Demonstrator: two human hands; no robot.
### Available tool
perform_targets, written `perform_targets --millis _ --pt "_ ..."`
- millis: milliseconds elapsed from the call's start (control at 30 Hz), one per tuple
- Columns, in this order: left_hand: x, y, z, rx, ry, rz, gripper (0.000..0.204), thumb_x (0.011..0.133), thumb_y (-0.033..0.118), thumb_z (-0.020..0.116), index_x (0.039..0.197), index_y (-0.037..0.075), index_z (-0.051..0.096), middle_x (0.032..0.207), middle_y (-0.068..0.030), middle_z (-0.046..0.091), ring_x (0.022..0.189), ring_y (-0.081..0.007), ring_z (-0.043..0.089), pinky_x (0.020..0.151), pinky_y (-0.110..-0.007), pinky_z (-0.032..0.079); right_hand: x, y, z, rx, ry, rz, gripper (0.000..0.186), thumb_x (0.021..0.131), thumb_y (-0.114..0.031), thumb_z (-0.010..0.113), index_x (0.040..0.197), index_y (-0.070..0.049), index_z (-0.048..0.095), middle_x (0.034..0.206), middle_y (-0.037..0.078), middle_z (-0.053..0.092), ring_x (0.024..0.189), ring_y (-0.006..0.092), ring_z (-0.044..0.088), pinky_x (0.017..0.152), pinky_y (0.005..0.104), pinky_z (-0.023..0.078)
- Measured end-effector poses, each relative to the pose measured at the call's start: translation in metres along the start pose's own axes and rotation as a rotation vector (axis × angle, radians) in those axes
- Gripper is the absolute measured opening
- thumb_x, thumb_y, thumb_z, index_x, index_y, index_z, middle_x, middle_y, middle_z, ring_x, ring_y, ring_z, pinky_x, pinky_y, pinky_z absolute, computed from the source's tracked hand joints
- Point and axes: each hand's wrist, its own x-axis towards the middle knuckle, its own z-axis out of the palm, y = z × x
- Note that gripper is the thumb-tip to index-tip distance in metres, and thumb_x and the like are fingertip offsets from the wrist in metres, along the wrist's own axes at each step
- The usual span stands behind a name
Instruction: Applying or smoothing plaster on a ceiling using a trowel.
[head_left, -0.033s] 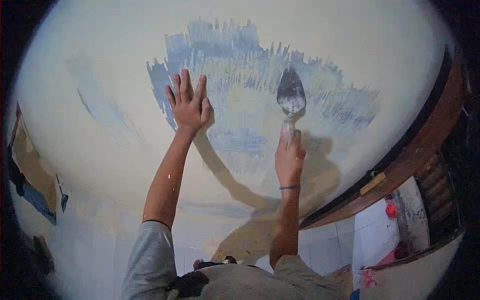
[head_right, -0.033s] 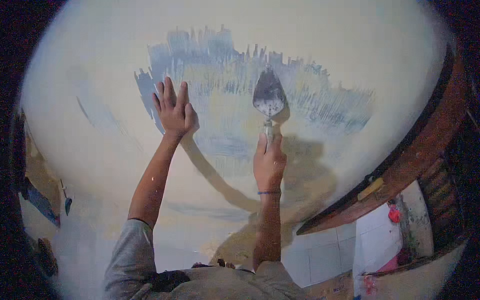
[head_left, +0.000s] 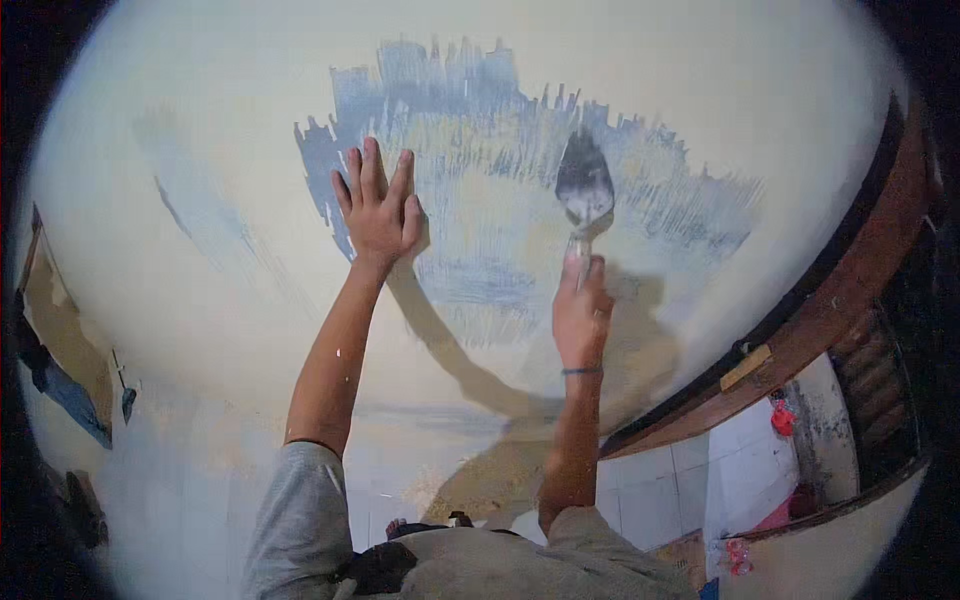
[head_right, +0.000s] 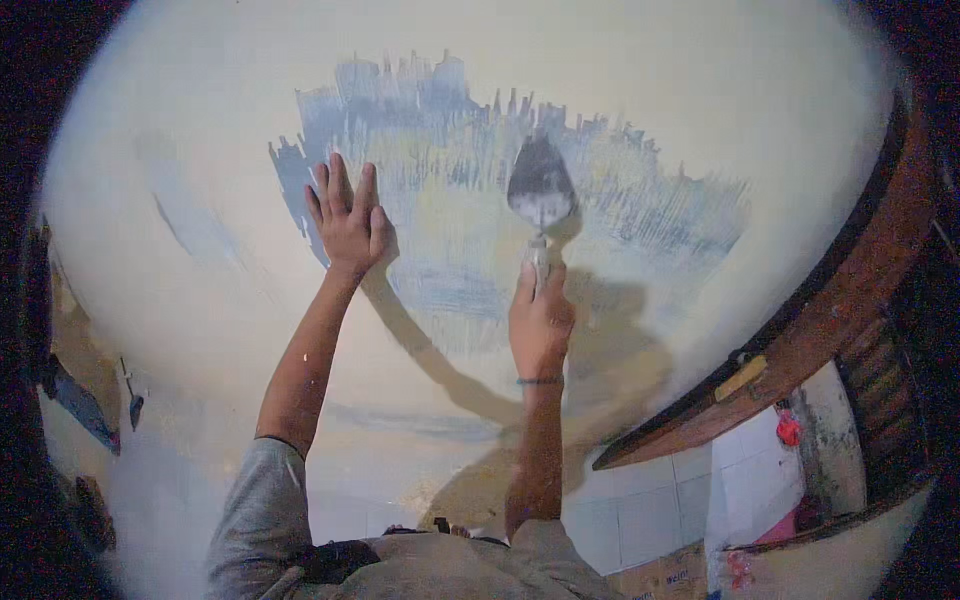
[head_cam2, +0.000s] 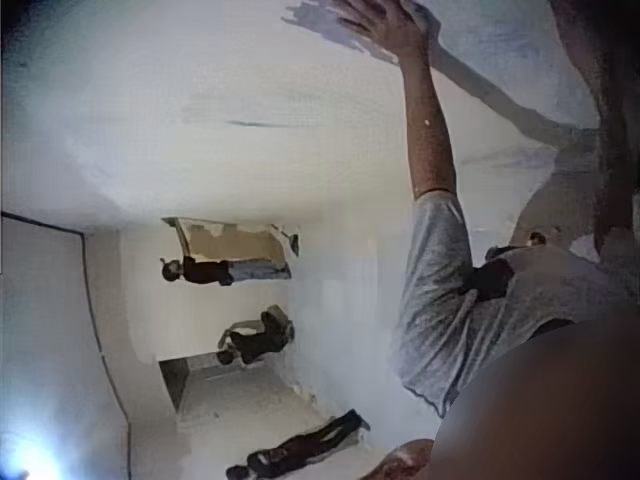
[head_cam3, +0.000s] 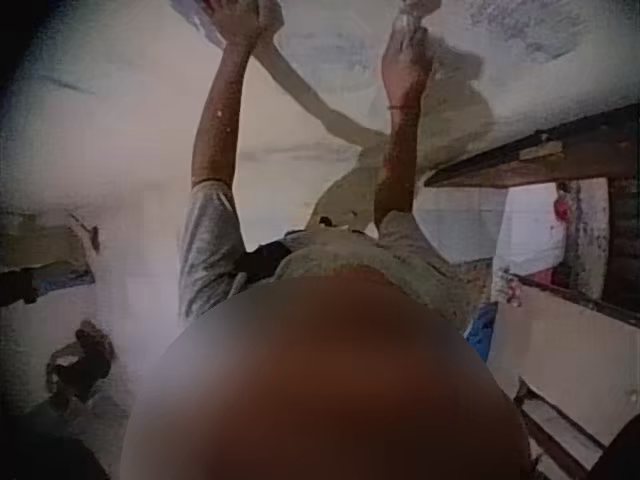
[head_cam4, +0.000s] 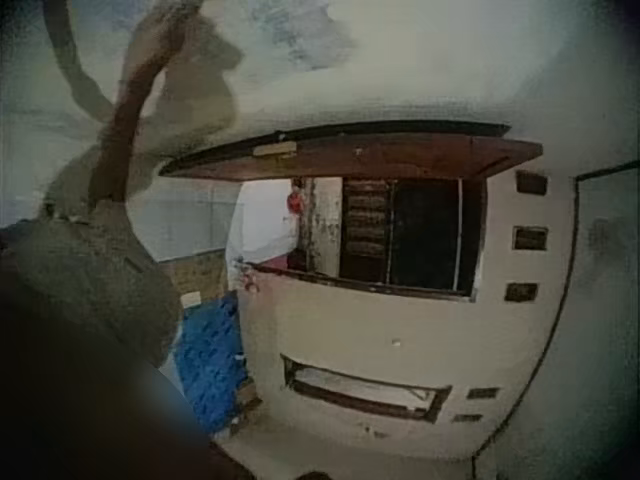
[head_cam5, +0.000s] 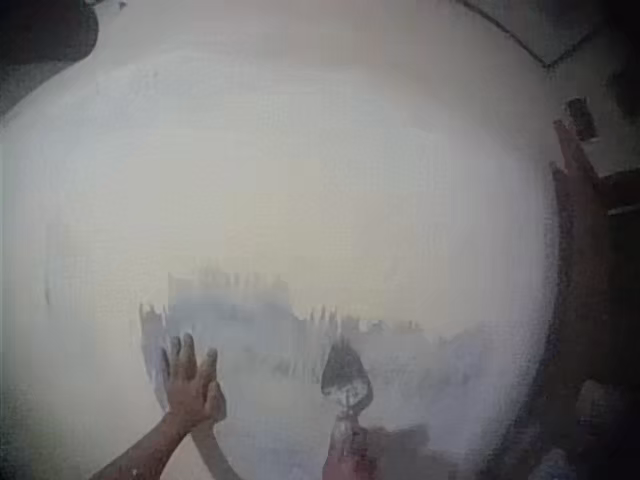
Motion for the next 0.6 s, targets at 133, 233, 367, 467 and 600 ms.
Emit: perform_targets --millis 133,233,367,467,600 --pt "-0.001 -0.003 -0.003 -0.003 -0.003 0.007 0.053 0.09 0.036 0.044 0.14 0.023 0.054 0.156 -0.0184 0.03 0.146 -0.0366 0.023 0.117 -0.056 0.005 0.013 -0.017 -0.013 0.141 -0.067 0.085 0.035 0.103 -0.033 0.044 0.108 0.001 0.051 0.084 0.031 0.06 0.08 0.0535 0.057 0.064 0.0558 0.043" --pt "-0.002 -0.002 -0.003 -0.003 0.001 0.013 0.053 0.09 0.036 0.043 0.14 0.022 0.054 0.156 -0.0183 0.03 0.146 -0.0363 0.022 0.117 -0.056 0.005 0.006 -0.019 -0.016 0.168 -0.101 0.111 0.035 0.102 -0.034 0.045 0.107 0.0 0.051 0.085 0.032 0.061 0.081 0.0531 0.058 0.064 0.0565 0.043" --pt "0.001 0.001 -0.001 0.006 -0.011 0.002 0.053 0.091 0.036 0.042 0.14 0.023 0.054 0.156 -0.0181 0.03 0.146 -0.0359 0.022 0.117 -0.055 0.005 0.013 -0.024 -0.019 0.105 -0.092 0.128 0.036 0.102 -0.034 0.046 0.109 0.0 0.051 0.084 0.032 0.061 0.084 0.0528 0.058 0.066 0.057 0.044" --pt "-0.001 0.0 0.0 0.004 0.017 0.01 0.053 0.091 0.036 0.042 0.141 0.023 0.053 0.156 -0.018 0.03 0.146 -0.0356 0.022 0.118 -0.055 0.005 -0.002 -0.018 -0.017 0.155 -0.106 0.139 0.037 0.101 -0.034 0.046 0.112 0.001 0.052 0.084 0.033 0.061 0.085 0.053 0.058 0.066 0.0574 0.044" --pt "0.0 0.0 -0.001 -0.022 0.004 0.011 0.053 0.091 0.036 0.042 0.14 0.023 0.054 0.156 -0.0181 0.03 0.146 -0.0357 0.022 0.118 -0.055 0.004 0.023 -0.026 -0.019 0.077 -0.137 0.135 0.043 0.099 -0.033 0.05 0.128 -0.002 0.045 0.087 0.03 0.065 0.082 0.0515 0.061 0.068 0.0584 0.047"
